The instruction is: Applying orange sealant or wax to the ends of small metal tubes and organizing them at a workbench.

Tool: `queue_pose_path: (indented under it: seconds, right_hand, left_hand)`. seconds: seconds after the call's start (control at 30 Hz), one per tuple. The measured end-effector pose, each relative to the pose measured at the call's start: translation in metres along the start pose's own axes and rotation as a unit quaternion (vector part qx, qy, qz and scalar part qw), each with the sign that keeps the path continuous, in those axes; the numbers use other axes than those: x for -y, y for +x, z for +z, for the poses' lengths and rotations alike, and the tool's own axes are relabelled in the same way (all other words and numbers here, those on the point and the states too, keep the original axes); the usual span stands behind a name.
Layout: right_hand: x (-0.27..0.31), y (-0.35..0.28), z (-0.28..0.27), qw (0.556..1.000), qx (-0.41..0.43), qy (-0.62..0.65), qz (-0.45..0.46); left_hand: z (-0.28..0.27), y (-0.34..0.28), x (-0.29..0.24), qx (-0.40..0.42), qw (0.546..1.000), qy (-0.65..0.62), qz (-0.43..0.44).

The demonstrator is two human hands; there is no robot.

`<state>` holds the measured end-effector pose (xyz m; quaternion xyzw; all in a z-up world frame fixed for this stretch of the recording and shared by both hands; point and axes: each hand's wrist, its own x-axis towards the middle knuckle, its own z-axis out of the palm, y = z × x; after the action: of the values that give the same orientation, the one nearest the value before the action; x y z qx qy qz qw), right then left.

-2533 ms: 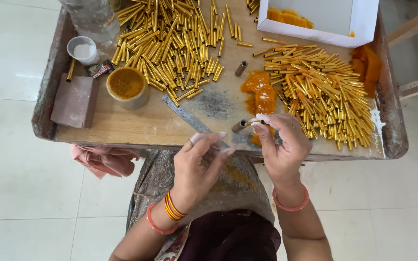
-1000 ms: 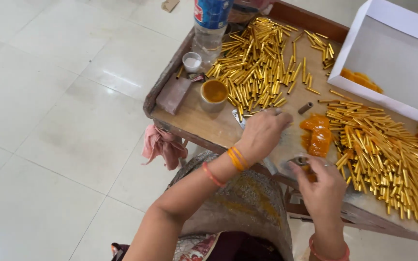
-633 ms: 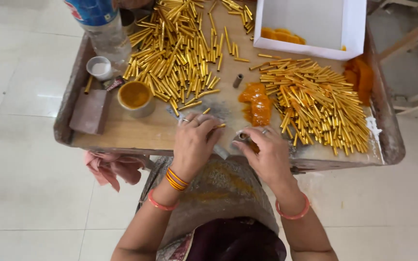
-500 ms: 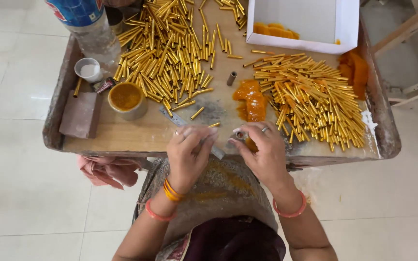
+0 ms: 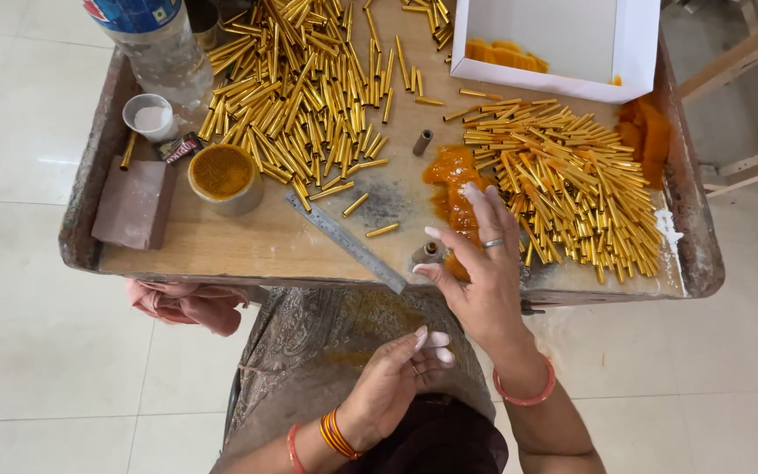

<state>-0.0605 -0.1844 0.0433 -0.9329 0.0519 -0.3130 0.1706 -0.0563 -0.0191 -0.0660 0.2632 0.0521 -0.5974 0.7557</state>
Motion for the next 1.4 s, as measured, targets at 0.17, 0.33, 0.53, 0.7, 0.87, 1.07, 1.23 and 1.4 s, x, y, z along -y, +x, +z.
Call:
queue_pose_path:
  seconds: [0.17, 0.33, 0.53, 0.7, 0.87, 1.07, 1.23, 1.4]
  right_hand:
    - [-0.001, 0.002, -0.004, 0.998, -0.017, 0.058, 0.028]
    - [0.008, -0.019, -0.01, 0.976, -0.065, 0.193, 0.082]
    - [0.049, -0.065, 0.005, 0.926, -0.102, 0.364, 0.021]
    - [0.025, -0.086, 0.009, 0.879, -0.181, 0.433, 0.085]
    - [0.007, -0.09, 0.006, 0.858, -0.221, 0.449, 0.116]
    - [0.009, -0.096, 0.004, 0.891, -0.199, 0.39, 0.117]
    - [0.016, -0.097, 0.009, 0.889, -0.175, 0.396, 0.147]
    - [0.013, -0.104, 0.013, 0.802, -0.214, 0.531, 0.17]
  left_hand:
    - [0.015, -0.008, -0.003, 0.016, 1.0, 0.013, 0.015]
    - [0.024, 0.005, -0.006, 0.05, 0.998, 0.013, 0.026]
    - [0.037, 0.026, 0.014, 0.119, 0.985, 0.011, 0.124]
    - [0.046, 0.001, -0.006, 0.086, 0.976, 0.105, 0.169]
    - [0.061, -0.027, -0.046, -0.005, 0.818, 0.446, 0.363]
    - [0.069, -0.024, -0.047, -0.039, 0.724, 0.548, 0.417]
    - [0.053, -0.013, -0.04, -0.046, 0.667, 0.593, 0.45]
    - [0.051, -0.02, -0.043, -0.027, 0.816, 0.428, 0.387]
